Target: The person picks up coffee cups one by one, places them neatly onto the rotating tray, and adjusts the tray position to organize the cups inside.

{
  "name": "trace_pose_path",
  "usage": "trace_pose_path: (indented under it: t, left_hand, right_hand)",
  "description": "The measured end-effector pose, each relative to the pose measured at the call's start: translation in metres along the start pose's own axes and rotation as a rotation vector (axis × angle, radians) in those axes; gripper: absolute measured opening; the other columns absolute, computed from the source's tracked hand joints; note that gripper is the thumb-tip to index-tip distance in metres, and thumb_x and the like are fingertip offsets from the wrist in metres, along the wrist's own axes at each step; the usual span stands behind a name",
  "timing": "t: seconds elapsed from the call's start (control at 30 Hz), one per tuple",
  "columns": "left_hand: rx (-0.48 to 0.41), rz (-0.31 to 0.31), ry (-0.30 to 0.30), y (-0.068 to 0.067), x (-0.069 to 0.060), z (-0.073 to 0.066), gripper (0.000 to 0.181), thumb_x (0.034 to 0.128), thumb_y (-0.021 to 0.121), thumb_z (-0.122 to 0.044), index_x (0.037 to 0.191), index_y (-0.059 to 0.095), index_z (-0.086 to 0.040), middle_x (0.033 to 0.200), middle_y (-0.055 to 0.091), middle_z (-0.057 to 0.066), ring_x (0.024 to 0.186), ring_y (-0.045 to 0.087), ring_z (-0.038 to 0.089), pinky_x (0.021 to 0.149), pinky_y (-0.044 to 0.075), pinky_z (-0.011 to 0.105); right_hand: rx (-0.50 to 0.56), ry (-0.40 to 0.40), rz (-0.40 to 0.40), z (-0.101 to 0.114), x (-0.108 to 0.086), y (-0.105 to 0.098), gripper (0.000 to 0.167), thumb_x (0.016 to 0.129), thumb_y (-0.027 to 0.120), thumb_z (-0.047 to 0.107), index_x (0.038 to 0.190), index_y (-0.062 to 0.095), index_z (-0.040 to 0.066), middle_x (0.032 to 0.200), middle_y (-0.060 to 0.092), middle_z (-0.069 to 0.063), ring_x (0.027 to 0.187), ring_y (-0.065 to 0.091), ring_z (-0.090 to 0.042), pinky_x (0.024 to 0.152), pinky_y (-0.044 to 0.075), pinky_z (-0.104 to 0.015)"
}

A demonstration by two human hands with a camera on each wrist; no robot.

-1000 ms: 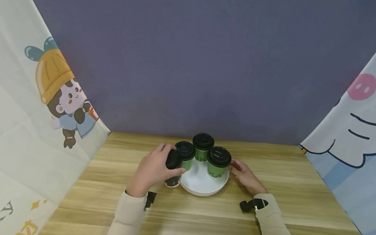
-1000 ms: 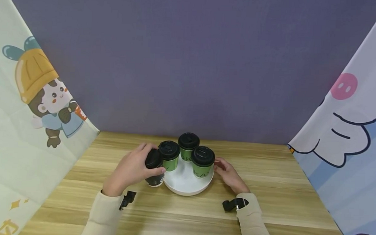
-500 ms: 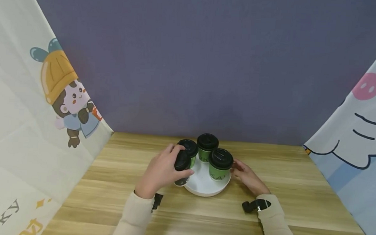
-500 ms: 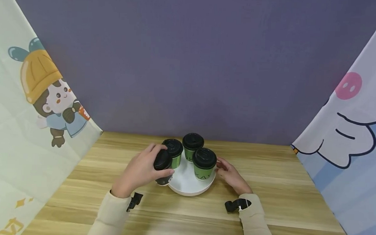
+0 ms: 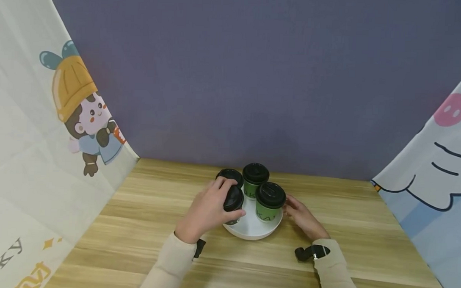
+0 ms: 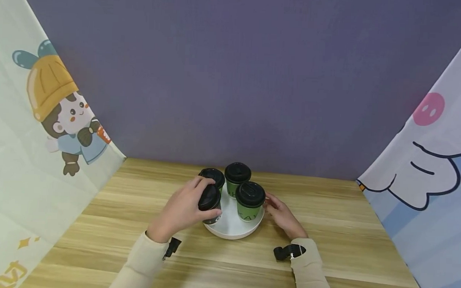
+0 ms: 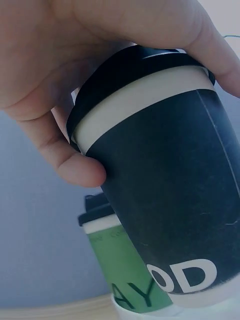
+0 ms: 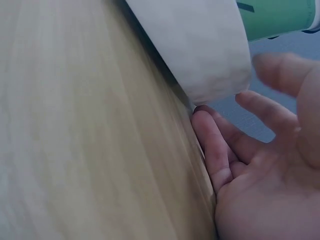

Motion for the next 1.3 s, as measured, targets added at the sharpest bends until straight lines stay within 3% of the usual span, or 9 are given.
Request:
trace_pose_path:
  t: [0.23,0.53,0.83,1.0,1.3]
  left_hand:
    - [0.078,-0.004,0.063,0.012,0.003,-0.009,0.088,0.0792,0.079,-0.063,0.145,0.051,-0.013,0.137,0.058,0.010,0.121,0.061,0.032,0.092,0.057,0.048]
    - [0.098,0.010,0.050,0.026,0.003,-0.014,0.092,0.0793,0.078,-0.065,0.145,0.049,-0.007,0.141,0.055,0.011,0.128,0.056,0.029,0.102,0.053,0.045]
    - [0.145,0.027,0.005,0.037,0.003,-0.020,0.091,0.0790,0.077,-0.068,0.147,0.051,-0.013,0.141,0.051,0.012,0.124,0.058,0.030,0.075,0.060,0.047]
    - [0.188,0.013,0.029,0.044,0.003,-0.024,0.090,0.0754,0.081,-0.066,0.143,0.055,-0.013,0.137,0.053,0.011,0.122,0.059,0.030,0.069,0.059,0.047]
    - [0.241,-0.049,0.089,0.049,0.004,-0.025,0.090,0.0723,0.084,-0.066,0.140,0.059,-0.012,0.135,0.058,0.010,0.122,0.056,0.030,0.096,0.052,0.047]
  right_hand:
    - [-0.006,0.001,-0.007,-0.001,0.000,0.001,0.055,0.108,0.050,0.021,0.159,0.034,0.007,0.158,0.042,-0.023,0.140,0.044,-0.036,0.099,0.043,-0.033]
    - [-0.004,-0.003,0.009,-0.001,0.000,0.000,0.055,0.108,0.050,0.020,0.158,0.034,0.005,0.158,0.042,-0.024,0.138,0.044,-0.035,0.098,0.043,-0.034]
    - [-0.010,-0.003,0.013,-0.001,0.001,-0.002,0.054,0.106,0.050,0.016,0.157,0.036,0.004,0.154,0.047,-0.023,0.134,0.048,-0.031,0.099,0.044,-0.036]
    - [-0.007,-0.001,0.018,-0.001,-0.001,-0.003,0.056,0.106,0.050,0.017,0.158,0.034,0.005,0.156,0.045,-0.023,0.139,0.044,-0.035,0.102,0.043,-0.039]
    - [-0.015,-0.006,0.024,-0.003,0.001,-0.001,0.057,0.106,0.048,0.017,0.160,0.031,0.005,0.158,0.042,-0.023,0.142,0.043,-0.036,0.104,0.042,-0.038]
Point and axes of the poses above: each hand's wrist, its own x-axis towards the middle knuckle, its own y-axis out of the palm, z = x × y, the point moved 3 cm from there along x, towards the middle knuckle
